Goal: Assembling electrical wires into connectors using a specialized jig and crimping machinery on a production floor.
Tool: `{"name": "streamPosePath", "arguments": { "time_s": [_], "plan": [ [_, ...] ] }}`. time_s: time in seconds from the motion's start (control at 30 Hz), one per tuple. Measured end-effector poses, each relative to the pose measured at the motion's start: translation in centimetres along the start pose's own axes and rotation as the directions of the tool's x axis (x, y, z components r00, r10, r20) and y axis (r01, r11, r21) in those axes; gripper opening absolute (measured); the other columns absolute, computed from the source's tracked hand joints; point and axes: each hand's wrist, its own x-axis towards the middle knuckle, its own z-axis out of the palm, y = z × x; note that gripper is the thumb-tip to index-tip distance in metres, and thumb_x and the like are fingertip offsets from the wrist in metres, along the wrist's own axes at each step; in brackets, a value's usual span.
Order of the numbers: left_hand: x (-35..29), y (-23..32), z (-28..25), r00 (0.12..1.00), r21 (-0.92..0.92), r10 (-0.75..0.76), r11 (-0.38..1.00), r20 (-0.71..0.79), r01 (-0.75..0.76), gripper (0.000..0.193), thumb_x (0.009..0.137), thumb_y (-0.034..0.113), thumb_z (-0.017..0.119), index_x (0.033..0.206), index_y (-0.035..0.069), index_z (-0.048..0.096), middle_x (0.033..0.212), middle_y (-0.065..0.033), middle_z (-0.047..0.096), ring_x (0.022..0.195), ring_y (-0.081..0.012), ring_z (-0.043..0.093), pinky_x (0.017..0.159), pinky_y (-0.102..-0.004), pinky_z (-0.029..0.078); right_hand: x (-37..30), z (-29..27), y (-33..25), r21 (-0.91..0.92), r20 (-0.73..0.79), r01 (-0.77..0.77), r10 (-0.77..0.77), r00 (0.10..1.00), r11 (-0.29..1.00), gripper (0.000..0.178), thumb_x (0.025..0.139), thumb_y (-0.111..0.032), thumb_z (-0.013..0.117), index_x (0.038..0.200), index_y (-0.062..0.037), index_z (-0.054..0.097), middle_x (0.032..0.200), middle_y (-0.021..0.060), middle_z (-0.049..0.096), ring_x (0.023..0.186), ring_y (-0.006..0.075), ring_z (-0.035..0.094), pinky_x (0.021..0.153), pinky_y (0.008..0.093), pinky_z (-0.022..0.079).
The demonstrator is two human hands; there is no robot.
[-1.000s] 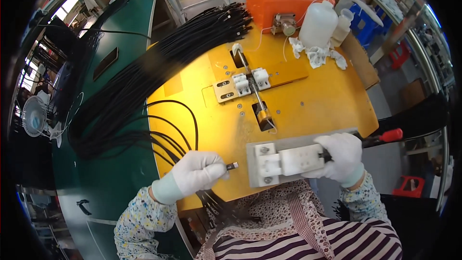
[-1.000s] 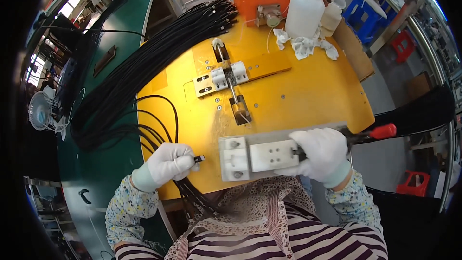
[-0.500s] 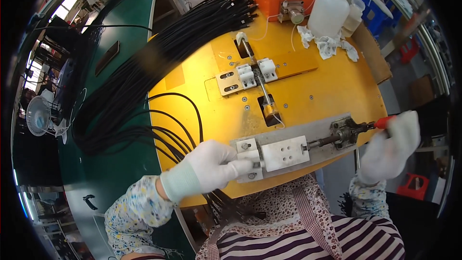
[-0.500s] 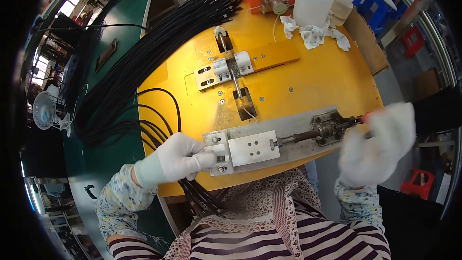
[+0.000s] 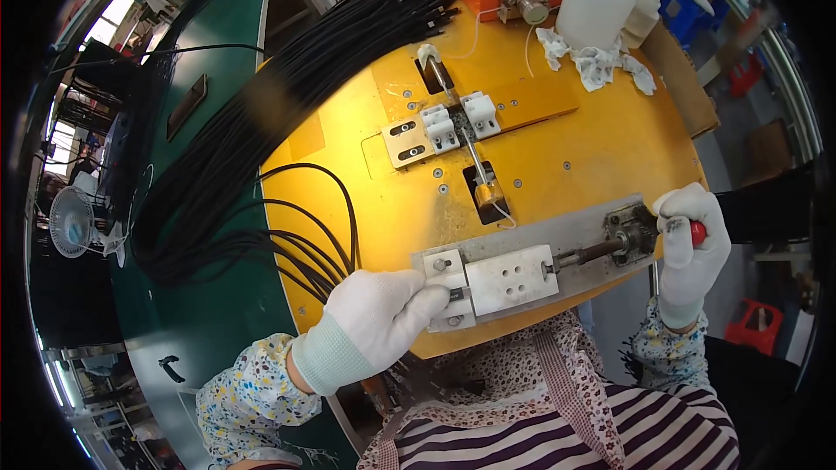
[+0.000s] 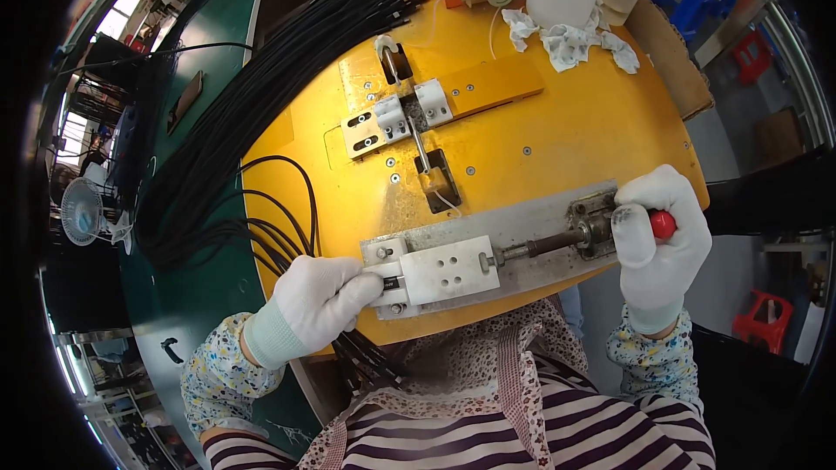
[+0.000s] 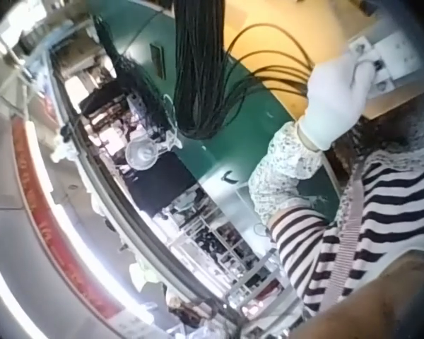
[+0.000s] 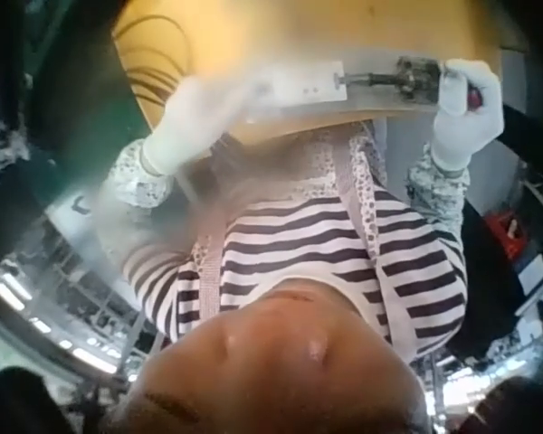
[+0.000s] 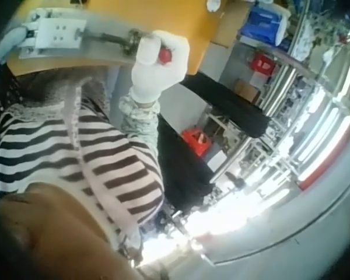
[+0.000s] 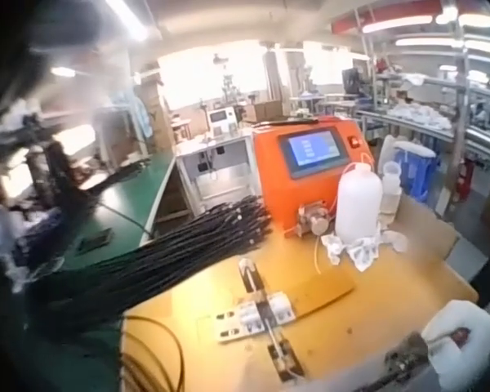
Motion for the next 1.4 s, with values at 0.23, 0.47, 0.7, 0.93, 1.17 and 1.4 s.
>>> {"name": "streamPosePath", "arguments": {
  "time_s": [0.23, 0.47, 0.7, 0.93, 1.17, 1.4],
  "plan": [
    [0.0, 0.0, 0.2, 1.0, 0.022, -0.022, 1.0, -0.012, 0.022, 0.031, 0.093, 0.029, 0.056, 0.084, 0.001, 0.068, 0.059, -0.0169, 0.058, 0.056, -0.0321, 0.063, 0.052, -0.0364, 0.05, -0.3, 0.8, 0.2, -0.083, -0.03, 0.082, -0.085, 0.996, 0.993, 0.007, 0.078, 0.0, 0.059, 0.08, -0.0021, 0.053, 0.073, 0.003, 0.049, 0.065, 0.0088, 0.045, 0.061, 0.0229, 0.037],
    [-0.1, 0.1, 0.2, 0.999, 0.003, 0.029, 1.0, -0.044, -0.029, 0.034, 0.094, 0.026, 0.053, 0.079, -0.002, 0.064, 0.054, -0.0087, 0.056, 0.049, -0.018, 0.058, 0.047, -0.0294, 0.046, -0.1, 0.7, 0.3, -0.124, -0.002, 0.149, -0.15, 0.989, 0.981, 0.006, 0.079, 0.001, 0.058, 0.08, -0.0018, 0.053, 0.075, 0.0039, 0.052, 0.063, 0.0093, 0.046, 0.06, 0.0228, 0.038],
    [-1.1, -1.5, 0.1, 1.0, -0.459, -0.027, 0.888, -0.014, 0.018, 0.041, 0.097, 0.03, 0.051, 0.074, -0.002, 0.062, 0.053, -0.0033, 0.055, 0.043, -0.0091, 0.05, 0.042, -0.0231, 0.039, 2.5, 0.3, -1.7, -0.149, -0.635, 0.093, -0.167, 0.754, 0.984, 0.008, 0.081, -0.004, 0.06, 0.088, -0.0007, 0.059, 0.083, 0.0067, 0.058, 0.082, 0.0153, 0.056, 0.074, 0.0283, 0.047],
    [-2.4, -3.3, 0.0, 0.999, -0.822, -0.016, 0.568, 0.036, 0.039, 0.047, 0.098, 0.041, 0.051, 0.077, 0.0, 0.061, 0.06, -0.0035, 0.057, 0.042, -0.0083, 0.045, 0.041, -0.0211, 0.034, 1.3, 4.4, -4.3, -0.21, 0.485, 0.652, -0.501, 0.717, 0.729, 0.035, 0.077, -0.031, 0.072, 0.101, -0.0077, 0.061, 0.095, 0.0081, 0.06, 0.085, 0.0299, 0.058, 0.081, 0.0392, 0.047],
    [-2.4, -3.7, 0.3, 0.998, -0.852, 0.069, 0.523, 0.01, -0.027, 0.048, 0.097, 0.042, 0.05, 0.078, 0.0, 0.06, 0.067, -0.0036, 0.06, 0.044, -0.0082, 0.047, 0.042, -0.0217, 0.036, 0.4, 5.5, -4.0, -0.323, 0.611, 0.555, -0.278, 0.741, 0.766, 0.054, 0.072, -0.049, 0.072, 0.102, -0.006, 0.062, 0.095, 0.0094, 0.061, 0.087, 0.0293, 0.059, 0.078, 0.0383, 0.047],
    [-2.1, -3.1, -0.7, 0.878, -0.472, 0.434, 0.828, 0.2, -0.302, 0.033, 0.093, 0.032, 0.059, 0.096, 0.0, 0.066, 0.079, -0.0107, 0.067, 0.061, -0.0175, 0.061, 0.057, -0.0261, 0.049, -0.3, 3.6, -2.2, -0.474, 0.671, 0.436, -0.007, 0.742, 0.765, 0.058, 0.063, -0.051, 0.079, 0.099, -0.0072, 0.064, 0.086, 0.0094, 0.063, 0.079, 0.0278, 0.063, 0.07, 0.0354, 0.05]
  ]
}}
